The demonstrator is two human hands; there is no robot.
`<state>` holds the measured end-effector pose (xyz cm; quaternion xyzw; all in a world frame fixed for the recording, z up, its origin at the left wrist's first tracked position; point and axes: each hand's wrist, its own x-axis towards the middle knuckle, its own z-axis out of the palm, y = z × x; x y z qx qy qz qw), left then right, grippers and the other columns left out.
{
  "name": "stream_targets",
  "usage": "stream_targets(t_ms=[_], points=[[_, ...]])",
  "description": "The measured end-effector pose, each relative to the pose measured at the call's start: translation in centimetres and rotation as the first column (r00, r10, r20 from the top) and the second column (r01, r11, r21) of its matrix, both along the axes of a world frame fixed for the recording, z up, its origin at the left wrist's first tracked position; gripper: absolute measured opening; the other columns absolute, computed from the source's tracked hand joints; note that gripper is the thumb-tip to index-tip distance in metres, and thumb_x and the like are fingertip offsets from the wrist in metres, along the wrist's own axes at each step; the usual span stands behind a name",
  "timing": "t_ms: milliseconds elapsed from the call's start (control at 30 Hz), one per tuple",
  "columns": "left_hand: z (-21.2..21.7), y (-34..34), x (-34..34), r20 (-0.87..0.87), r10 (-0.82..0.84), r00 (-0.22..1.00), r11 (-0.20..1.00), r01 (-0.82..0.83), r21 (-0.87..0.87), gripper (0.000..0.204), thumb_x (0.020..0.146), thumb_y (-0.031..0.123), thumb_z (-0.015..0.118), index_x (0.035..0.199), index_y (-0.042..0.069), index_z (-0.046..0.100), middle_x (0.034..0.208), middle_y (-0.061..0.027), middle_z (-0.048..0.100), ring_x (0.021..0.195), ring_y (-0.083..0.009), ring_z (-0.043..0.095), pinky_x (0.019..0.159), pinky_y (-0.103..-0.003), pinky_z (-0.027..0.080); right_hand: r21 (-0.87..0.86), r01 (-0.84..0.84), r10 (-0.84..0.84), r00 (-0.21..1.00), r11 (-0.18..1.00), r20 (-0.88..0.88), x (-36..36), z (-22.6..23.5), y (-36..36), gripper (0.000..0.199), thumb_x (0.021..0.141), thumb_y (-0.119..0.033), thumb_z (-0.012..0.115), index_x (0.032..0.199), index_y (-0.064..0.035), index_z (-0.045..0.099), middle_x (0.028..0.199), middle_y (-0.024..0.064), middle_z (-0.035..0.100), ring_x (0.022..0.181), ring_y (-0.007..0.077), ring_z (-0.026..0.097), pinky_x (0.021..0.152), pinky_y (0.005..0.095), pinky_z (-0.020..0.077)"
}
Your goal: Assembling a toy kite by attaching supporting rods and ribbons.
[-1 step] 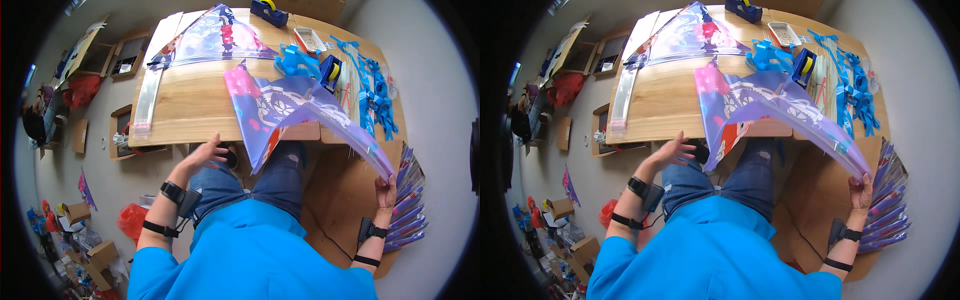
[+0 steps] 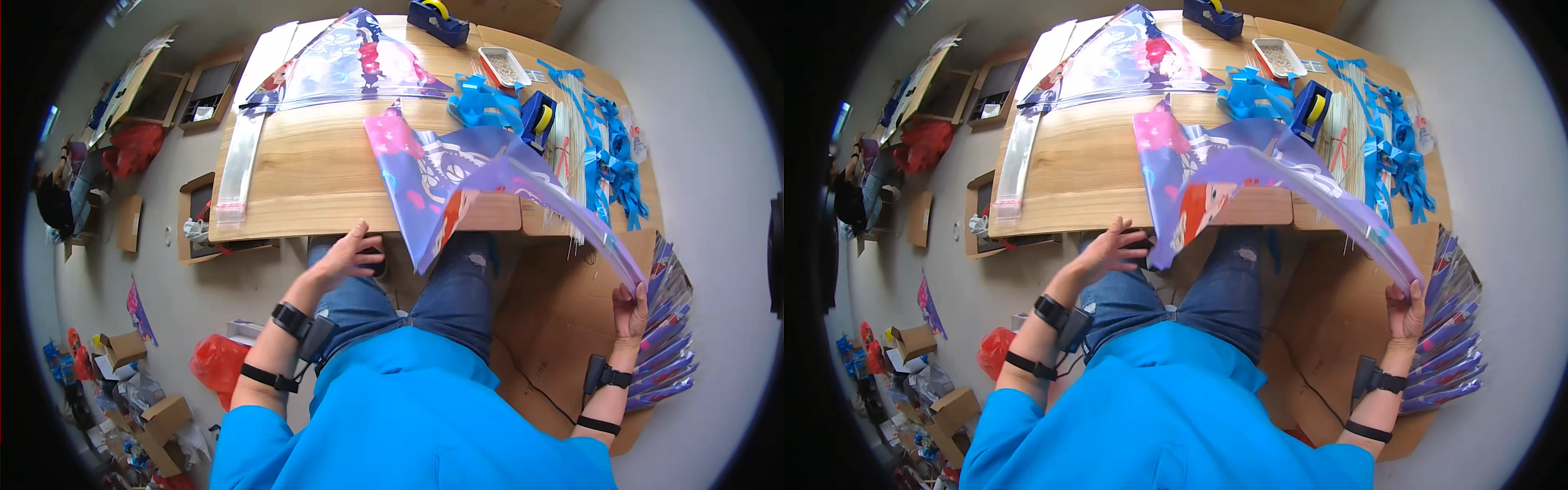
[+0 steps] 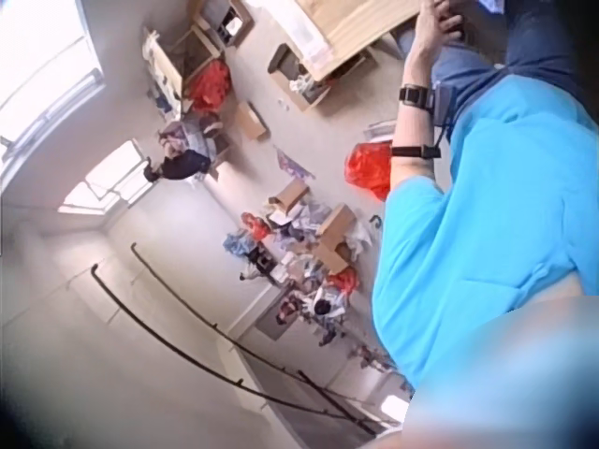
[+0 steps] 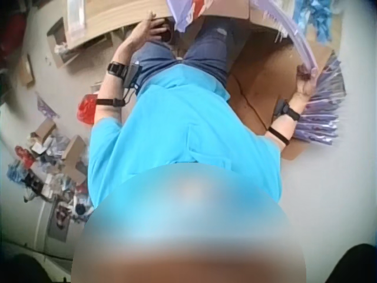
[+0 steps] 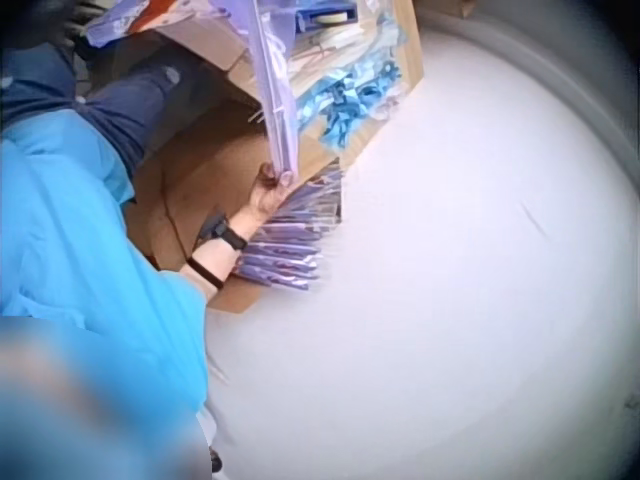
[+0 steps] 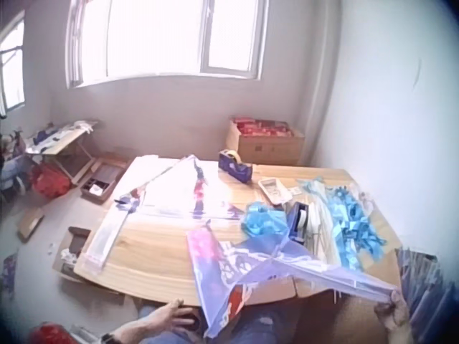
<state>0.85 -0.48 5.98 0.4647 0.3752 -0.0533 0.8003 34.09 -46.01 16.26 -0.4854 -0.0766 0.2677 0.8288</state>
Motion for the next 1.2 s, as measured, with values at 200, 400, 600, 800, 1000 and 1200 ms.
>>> stream_targets(t_ms=[200,400,600,800,1000,1200], points=[[5.2,-5.2,8.1,0.355,0.023,0.934,0.144,-0.355,0.924,0.105,0.073,0.029,0.079,0.149,0.000,0.012,0.151,-0.0213,0.022,0.140,-0.0348,0.020,0.113,-0.047,0.016,0.239,0.080,-0.092,0.995,0.968,0.039,-0.7,2.6,4.8,0.012,0.092,-0.013,0.064,0.098,-0.0065,0.056,0.078,0.0003,0.048,0.068,0.0113,0.042,0.066,0.0267,0.0392],[9.0,5.4,16.6,0.541,0.368,0.756,-0.228,-0.491,0.841,0.108,0.070,0.044,0.080,0.147,0.006,0.016,0.143,-0.0175,0.031,0.136,-0.0343,0.026,0.108,-0.052,0.020,0.436,0.023,-0.064,0.995,0.900,0.080,-0.9,5.7,6.9,0.011,0.094,-0.013,0.060,0.096,-0.0028,0.058,0.074,-0.0005,0.042,0.068,0.0101,0.040,0.065,0.0251,0.0376],[12.4,15.0,15.8,0.364,0.337,0.869,-0.095,-0.353,0.931,0.104,0.067,0.052,0.080,0.147,0.013,0.026,0.137,-0.0110,0.046,0.134,-0.0305,0.034,0.106,-0.063,0.013,0.510,-0.052,-0.036,0.987,0.859,0.160,-0.1,9.6,7.0,0.014,0.096,-0.016,0.058,0.096,-0.0021,0.057,0.075,-0.0004,0.043,0.068,0.0094,0.040,0.066,0.0250,0.0378],[10.6,10.3,20.5,0.428,0.253,0.868,-0.162,-0.398,0.903,0.088,0.071,0.055,0.075,0.141,0.013,0.042,0.124,-0.0104,0.060,0.121,-0.0292,0.051,0.105,-0.060,0.024,0.529,-0.124,-0.017,0.967,0.839,0.253,0.7,11.7,9.6,0.016,0.098,-0.018,0.053,0.091,-0.0035,0.054,0.076,0.0000,0.041,0.070,0.0098,0.041,0.068,0.0259,0.0377],[11.6,18.7,15.9,0.510,0.258,0.821,0.445,-0.569,0.691,0.028,0.091,0.031,0.065,0.097,0.005,0.071,0.074,-0.0039,0.070,0.065,-0.0110,0.064,0.055,-0.026,0.046,0.530,-0.125,-0.022,0.965,0.839,0.262,0.4,15.5,11.4,0.018,0.100,-0.017,0.050,0.088,-0.0042,0.053,0.074,-0.0005,0.040,0.069,0.0096,0.040,0.068,0.0269,0.0377],[21.4,24.8,2.1,0.498,0.030,0.867,0.540,-0.433,0.722,0.025,0.091,0.022,0.065,0.107,0.003,0.066,0.093,-0.0074,0.071,0.075,-0.0134,0.069,0.065,-0.023,0.054,0.416,-0.090,0.014,0.983,0.905,0.182,4.4,15.4,12.5,0.020,0.099,-0.018,0.052,0.088,-0.0018,0.055,0.073,0.0027,0.048,0.068,0.0117,0.047,0.064,0.0273,0.0424]])
